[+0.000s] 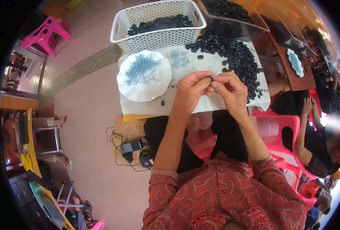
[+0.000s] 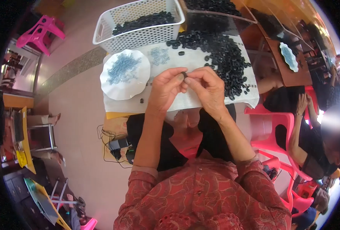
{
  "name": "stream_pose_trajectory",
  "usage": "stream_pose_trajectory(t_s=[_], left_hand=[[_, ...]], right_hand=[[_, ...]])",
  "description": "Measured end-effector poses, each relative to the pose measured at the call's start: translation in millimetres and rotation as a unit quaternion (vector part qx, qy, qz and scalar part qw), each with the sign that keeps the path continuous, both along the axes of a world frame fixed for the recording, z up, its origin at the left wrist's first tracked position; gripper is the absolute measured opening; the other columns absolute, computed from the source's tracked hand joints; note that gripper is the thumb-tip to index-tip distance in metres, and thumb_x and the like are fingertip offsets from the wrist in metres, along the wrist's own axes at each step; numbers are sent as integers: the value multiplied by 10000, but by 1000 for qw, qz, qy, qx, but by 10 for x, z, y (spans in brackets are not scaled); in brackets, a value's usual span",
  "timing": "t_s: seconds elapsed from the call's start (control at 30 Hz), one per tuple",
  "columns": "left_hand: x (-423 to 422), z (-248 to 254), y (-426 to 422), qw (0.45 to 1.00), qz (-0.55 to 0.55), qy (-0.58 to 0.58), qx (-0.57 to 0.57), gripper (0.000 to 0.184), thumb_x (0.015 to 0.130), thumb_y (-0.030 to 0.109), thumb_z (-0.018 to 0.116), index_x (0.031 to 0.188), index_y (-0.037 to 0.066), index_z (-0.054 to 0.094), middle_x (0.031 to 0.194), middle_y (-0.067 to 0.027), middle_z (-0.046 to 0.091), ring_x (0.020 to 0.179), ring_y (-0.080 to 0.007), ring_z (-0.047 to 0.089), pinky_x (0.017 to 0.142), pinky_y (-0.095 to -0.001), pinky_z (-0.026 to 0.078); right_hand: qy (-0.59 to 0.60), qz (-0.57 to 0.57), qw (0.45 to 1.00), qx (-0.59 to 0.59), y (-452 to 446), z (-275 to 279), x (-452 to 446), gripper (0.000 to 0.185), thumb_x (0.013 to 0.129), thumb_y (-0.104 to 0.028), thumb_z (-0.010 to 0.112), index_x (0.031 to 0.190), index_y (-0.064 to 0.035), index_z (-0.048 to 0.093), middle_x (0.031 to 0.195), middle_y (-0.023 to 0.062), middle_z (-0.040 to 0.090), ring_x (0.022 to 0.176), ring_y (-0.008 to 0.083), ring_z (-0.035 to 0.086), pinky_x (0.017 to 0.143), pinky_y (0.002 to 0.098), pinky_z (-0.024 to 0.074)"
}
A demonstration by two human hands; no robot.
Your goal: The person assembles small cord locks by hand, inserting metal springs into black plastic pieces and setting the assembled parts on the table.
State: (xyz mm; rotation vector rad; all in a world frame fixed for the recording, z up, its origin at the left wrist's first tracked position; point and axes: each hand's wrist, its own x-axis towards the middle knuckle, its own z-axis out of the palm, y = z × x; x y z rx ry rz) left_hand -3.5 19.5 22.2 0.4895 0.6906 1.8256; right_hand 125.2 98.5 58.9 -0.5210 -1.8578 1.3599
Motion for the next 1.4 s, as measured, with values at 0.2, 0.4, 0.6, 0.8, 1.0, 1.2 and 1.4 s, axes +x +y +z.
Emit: stream_pose_trajectory(t_s=[0.2,0.4,0.6,0.8,1.0,1.2,1.4], left_hand=[[-183,-15,-72,994,107,2,8,221,901,24,580,1112,-26,621,914,-110,664,737,-142,626,655,-254,520],[-515,18,-302,978,201,-46,28,217,895,4,574,1104,-23,627,956,-137,670,759,-154,643,663,-258,534],[-602,-22,-348,978,199,-46,43,232,901,3,573,1127,-24,614,1029,-161,662,776,-150,636,678,-260,530],[-536,-39,-285,981,183,-50,45,242,901,6,582,1138,-37,606,993,-153,659,767,-147,630,659,-262,520],[-576,-67,-310,978,187,-68,61,247,910,44,595,1142,-41,599,972,-149,656,757,-154,628,659,-263,516],[-719,-71,-424,966,222,-93,96,234,925,84,585,1129,-28,579,1001,-141,638,804,-164,607,698,-273,510],[-870,-85,-543,949,266,-92,141,229,926,83,579,1136,-9,577,1069,-146,610,814,-157,578,694,-266,496]], right_hand=[[-52,-26,998,8,21,-138,20,100,829,17,675,927,18,653,885,30,591,788,76,591,679,199,467],[-57,-61,997,-7,33,-232,117,93,843,5,654,933,23,644,871,32,587,721,77,599,641,202,463],[-91,-123,988,20,103,-377,360,96,849,22,601,934,20,644,875,43,594,689,90,610,619,217,471],[-135,-148,973,113,235,-319,365,102,829,9,615,924,14,651,806,77,599,619,124,598,567,253,463],[-149,-137,972,119,251,-182,303,89,820,0,631,905,17,653,795,89,608,630,143,602,572,266,469],[-166,-115,968,149,168,-265,290,88,822,-7,627,905,7,653,797,95,611,642,150,603,581,268,471],[-134,-36,977,160,-65,-226,-19,103,817,14,609,907,-4,657,777,91,591,638,155,571,564,258,448]])
